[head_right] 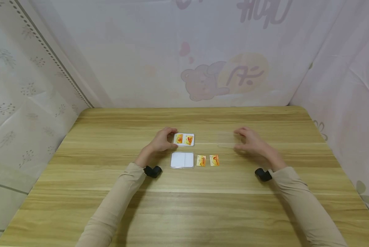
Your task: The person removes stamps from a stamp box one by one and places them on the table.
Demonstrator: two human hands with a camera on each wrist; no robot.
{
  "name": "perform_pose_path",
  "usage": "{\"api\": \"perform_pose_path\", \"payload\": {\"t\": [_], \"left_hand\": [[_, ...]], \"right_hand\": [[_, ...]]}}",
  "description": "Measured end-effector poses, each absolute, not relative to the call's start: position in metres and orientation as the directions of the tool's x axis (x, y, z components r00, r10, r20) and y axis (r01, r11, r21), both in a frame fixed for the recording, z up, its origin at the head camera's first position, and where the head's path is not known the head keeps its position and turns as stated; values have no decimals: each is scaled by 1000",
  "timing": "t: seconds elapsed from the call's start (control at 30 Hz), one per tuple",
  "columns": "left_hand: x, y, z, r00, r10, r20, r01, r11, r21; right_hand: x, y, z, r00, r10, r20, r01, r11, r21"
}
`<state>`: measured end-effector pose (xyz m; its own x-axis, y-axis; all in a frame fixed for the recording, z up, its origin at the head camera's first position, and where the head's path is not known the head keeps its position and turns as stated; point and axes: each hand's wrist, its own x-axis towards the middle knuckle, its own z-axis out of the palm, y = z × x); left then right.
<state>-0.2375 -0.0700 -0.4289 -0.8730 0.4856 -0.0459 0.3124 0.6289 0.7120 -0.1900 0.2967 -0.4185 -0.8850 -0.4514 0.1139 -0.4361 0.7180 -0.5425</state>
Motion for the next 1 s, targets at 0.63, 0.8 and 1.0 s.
{"api": "perform_pose_path", "payload": {"t": [0.63,0.8,1.0], "left_hand": [[-237,-70,-429,-870,492,-34,322,619,716],[-237,-71,-431,-871,491,-29,327,621,713],[-238,-71,-432,-869,495,-21,335,618,711]], "right_hand": [[-180,321,-421,-900,-427,87,-411,765,-496],[-179,321,-420,-903,-423,69,-402,779,-481],[-179,323,-420,-912,-410,32,-372,789,-490]]}}
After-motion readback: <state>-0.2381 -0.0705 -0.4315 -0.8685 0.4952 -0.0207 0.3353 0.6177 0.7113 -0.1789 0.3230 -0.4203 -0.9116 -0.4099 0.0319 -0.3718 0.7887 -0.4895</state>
